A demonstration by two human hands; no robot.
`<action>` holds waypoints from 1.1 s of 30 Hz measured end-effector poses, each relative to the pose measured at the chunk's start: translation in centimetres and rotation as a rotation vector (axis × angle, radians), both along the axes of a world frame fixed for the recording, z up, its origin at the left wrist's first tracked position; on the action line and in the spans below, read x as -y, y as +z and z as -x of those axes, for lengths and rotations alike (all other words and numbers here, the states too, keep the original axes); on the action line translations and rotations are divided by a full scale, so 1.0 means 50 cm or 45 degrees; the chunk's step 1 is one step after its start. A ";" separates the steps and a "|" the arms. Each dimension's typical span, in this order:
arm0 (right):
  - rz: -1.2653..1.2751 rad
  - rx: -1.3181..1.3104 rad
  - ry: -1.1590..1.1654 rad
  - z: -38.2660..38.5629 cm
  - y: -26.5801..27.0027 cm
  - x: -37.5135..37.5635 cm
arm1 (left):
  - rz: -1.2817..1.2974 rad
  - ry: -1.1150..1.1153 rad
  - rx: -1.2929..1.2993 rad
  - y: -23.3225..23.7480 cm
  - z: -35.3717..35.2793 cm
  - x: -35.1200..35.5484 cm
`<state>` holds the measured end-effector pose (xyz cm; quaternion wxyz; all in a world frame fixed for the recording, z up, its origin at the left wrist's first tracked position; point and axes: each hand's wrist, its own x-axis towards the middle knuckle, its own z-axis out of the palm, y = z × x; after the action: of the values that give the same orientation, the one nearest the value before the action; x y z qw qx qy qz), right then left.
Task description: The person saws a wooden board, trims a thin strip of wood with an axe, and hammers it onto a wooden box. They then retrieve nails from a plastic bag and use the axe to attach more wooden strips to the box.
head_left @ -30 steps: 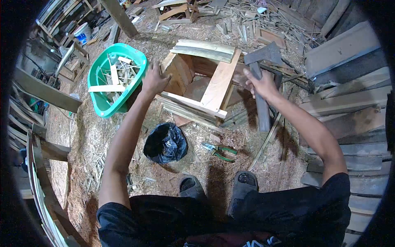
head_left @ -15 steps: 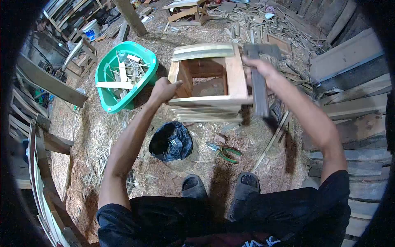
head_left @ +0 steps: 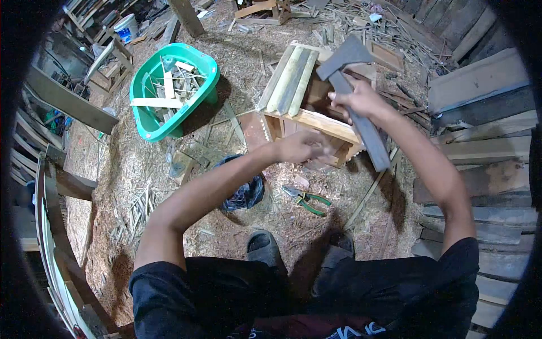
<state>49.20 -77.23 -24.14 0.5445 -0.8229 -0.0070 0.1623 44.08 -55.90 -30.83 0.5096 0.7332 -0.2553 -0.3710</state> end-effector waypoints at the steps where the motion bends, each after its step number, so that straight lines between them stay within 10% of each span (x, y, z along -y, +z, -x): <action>1: 0.119 -0.003 0.065 0.001 -0.015 -0.005 | -0.066 -0.010 -0.044 -0.006 -0.011 -0.023; 5: -0.087 0.014 0.045 0.029 -0.027 -0.005 | -0.170 -0.041 0.105 0.038 -0.032 -0.153; 8: -0.194 -0.040 -0.010 0.029 -0.039 0.006 | -0.405 0.668 0.538 0.079 -0.035 -0.190; 11: -0.318 -0.165 -0.050 0.013 -0.056 0.023 | -0.222 0.243 1.733 0.073 -0.037 -0.184; 33: -0.098 0.170 -0.024 0.021 -0.018 -0.002 | -0.453 0.277 1.960 -0.020 -0.137 -0.087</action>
<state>48.15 -77.14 -25.04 0.5755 -0.8104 -0.0416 0.1016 50.95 -51.54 -31.83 0.0986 0.8747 -0.3994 0.2564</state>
